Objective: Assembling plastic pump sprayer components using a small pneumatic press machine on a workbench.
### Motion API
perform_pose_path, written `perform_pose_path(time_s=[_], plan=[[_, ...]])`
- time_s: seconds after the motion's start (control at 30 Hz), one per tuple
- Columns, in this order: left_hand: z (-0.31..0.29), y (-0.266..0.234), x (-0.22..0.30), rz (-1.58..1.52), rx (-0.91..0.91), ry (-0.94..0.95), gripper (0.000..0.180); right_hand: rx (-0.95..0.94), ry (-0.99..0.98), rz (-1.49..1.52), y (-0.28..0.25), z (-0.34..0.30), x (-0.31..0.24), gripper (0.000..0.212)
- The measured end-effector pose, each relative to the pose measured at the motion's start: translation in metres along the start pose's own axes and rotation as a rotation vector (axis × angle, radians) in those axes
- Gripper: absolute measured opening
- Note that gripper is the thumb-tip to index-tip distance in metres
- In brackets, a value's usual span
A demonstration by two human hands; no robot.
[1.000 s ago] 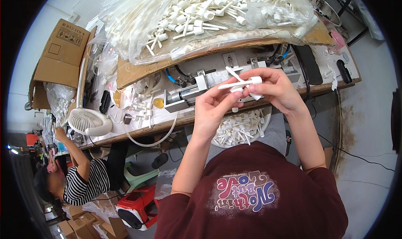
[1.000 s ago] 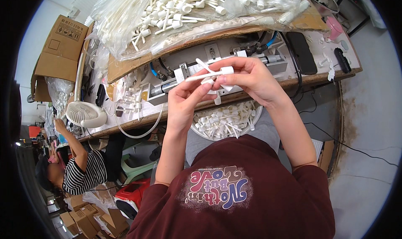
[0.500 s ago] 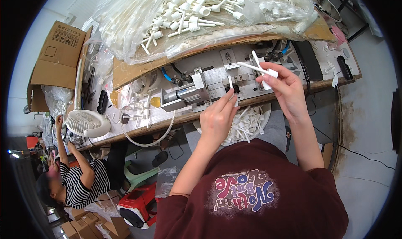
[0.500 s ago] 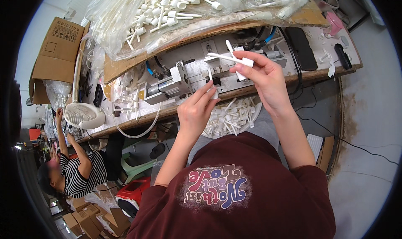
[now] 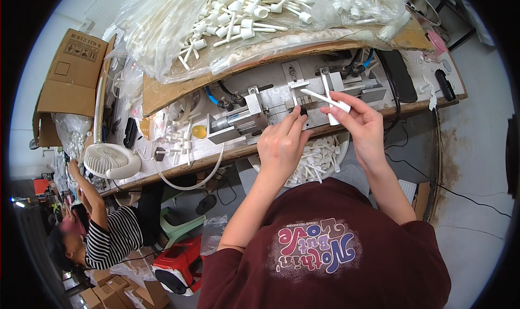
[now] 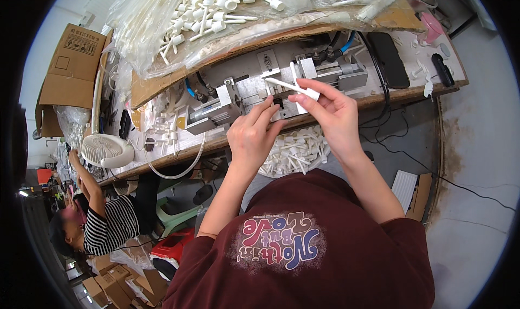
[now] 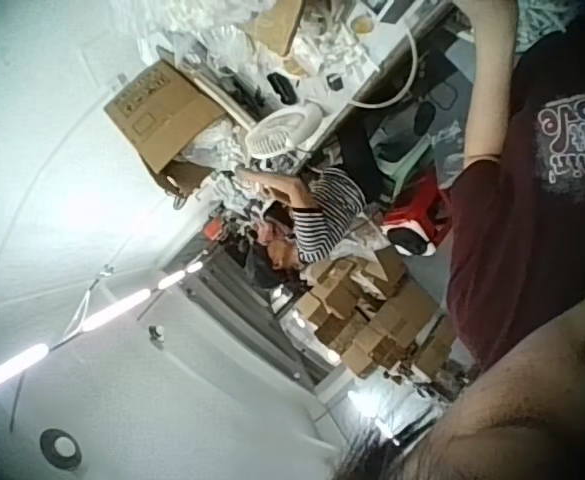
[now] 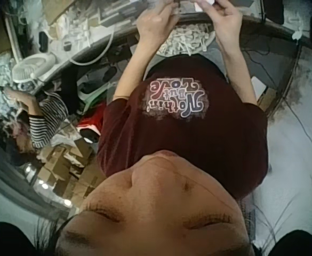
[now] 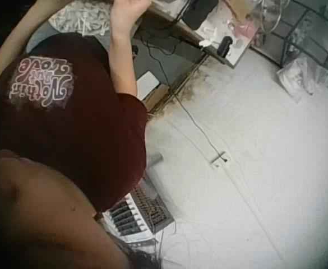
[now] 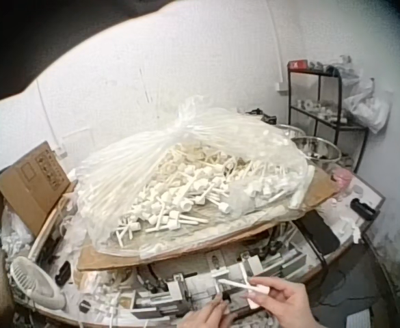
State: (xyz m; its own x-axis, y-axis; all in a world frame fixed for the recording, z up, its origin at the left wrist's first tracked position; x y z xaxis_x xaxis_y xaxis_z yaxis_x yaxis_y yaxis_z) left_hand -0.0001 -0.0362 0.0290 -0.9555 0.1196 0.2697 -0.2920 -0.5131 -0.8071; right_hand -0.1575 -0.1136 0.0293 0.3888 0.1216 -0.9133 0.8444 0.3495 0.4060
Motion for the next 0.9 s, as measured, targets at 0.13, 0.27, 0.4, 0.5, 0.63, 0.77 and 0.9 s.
perform_pose_path(time_s=[0.13,0.27,0.4,0.5,0.63,0.77,0.9], plan=[[0.005,-0.010,0.014,-0.370,0.127,-0.032,0.041,0.014,-0.029,-0.010,0.014,-0.010,0.015,0.029],[0.002,-0.015,0.013,-0.349,0.137,-0.024,0.040,0.018,-0.219,-0.313,0.024,-0.016,0.018,0.030],[-0.003,-0.018,0.008,-0.380,0.068,-0.139,0.033,0.038,-0.452,-0.737,0.023,-0.016,-0.007,0.030],[-0.010,-0.005,0.001,-0.232,-0.007,-0.120,0.031,0.063,-0.396,-0.743,0.011,-0.013,-0.008,0.020],[-0.008,0.004,0.002,0.042,-0.001,0.036,0.027,0.026,-0.373,-0.747,0.008,-0.014,-0.012,0.018],[0.003,0.004,-0.002,0.084,-0.020,0.041,0.028,-0.060,-0.352,-0.597,0.013,-0.017,-0.016,0.026],[0.001,0.005,-0.004,0.061,-0.027,0.035,0.029,-0.105,-0.274,-0.469,0.013,-0.018,-0.010,0.033]])
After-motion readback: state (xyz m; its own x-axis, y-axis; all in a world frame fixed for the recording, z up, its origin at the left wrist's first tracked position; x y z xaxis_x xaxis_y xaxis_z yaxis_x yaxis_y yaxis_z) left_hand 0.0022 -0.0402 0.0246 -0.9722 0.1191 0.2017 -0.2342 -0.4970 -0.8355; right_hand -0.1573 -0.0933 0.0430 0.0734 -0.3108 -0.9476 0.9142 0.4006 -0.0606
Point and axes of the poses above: each hand's wrist, its own z-axis towards the middle knuckle, its own y-axis out of the palm, x = y × z, the point moved 4 cm from there along z, towards the middle knuckle, and after that the axes turned 8 degrees about z, right-handed, at the moved point
